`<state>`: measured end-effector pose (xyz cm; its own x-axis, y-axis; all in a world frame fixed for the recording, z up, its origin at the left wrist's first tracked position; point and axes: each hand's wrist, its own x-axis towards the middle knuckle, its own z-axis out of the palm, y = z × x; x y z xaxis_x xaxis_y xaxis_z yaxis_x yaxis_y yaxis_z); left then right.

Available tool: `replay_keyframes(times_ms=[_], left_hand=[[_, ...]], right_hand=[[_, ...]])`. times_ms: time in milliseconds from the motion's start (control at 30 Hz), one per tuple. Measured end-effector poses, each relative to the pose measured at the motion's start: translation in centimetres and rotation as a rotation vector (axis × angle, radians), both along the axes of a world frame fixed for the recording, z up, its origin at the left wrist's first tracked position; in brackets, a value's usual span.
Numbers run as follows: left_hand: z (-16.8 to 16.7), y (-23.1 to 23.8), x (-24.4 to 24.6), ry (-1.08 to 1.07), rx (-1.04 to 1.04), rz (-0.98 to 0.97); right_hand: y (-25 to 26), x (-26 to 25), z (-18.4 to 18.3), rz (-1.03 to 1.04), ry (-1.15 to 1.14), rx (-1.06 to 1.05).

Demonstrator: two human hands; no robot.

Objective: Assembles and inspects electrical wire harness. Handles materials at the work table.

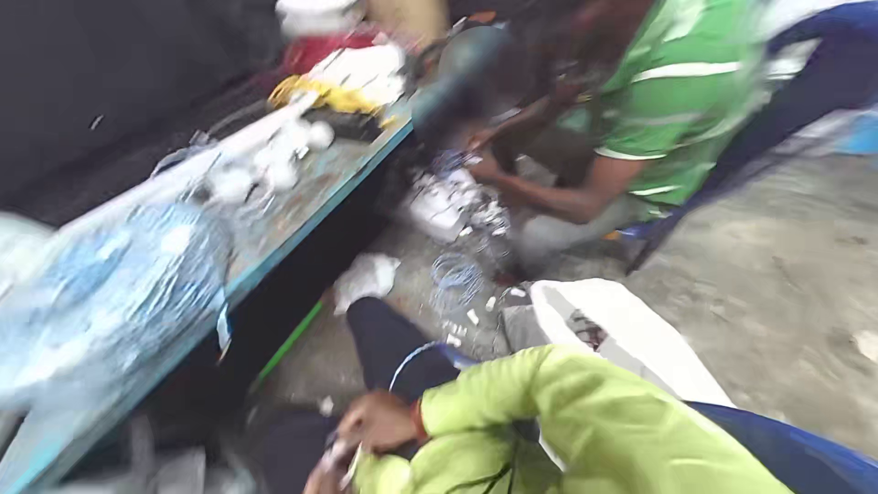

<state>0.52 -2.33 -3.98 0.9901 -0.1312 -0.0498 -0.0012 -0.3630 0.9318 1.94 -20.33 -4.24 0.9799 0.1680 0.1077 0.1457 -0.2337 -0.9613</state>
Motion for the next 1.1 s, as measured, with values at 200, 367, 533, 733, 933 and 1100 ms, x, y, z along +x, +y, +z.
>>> replay_keyframes(times_ms=[200,367,533,733,933,1100], left_hand=[[-0.3,-0.8,-0.1,-0.001,-0.159,0.170],[0.0,-1.1,-0.2,-0.076,-0.138,0.087],[-0.9,-1.0,-0.4,-0.289,-0.040,0.028],[-1.0,-0.5,-0.6,-0.552,0.177,0.004],[-1.8,-0.8,-0.5,-0.706,0.399,0.143],[-2.1,-0.5,-0.5,-0.838,0.529,0.083]], right_hand=[[0.2,0.5,-1.8,-0.043,-0.045,0.148],[-0.3,0.4,-2.0,-0.036,-0.103,0.214],[-0.6,0.2,-1.4,-0.021,0.034,0.257],[-0.7,1.0,-0.4,-0.023,0.283,0.322],[-0.3,1.2,-0.6,-0.026,0.265,0.303],[-0.1,1.3,-0.5,-0.049,0.295,0.243]])
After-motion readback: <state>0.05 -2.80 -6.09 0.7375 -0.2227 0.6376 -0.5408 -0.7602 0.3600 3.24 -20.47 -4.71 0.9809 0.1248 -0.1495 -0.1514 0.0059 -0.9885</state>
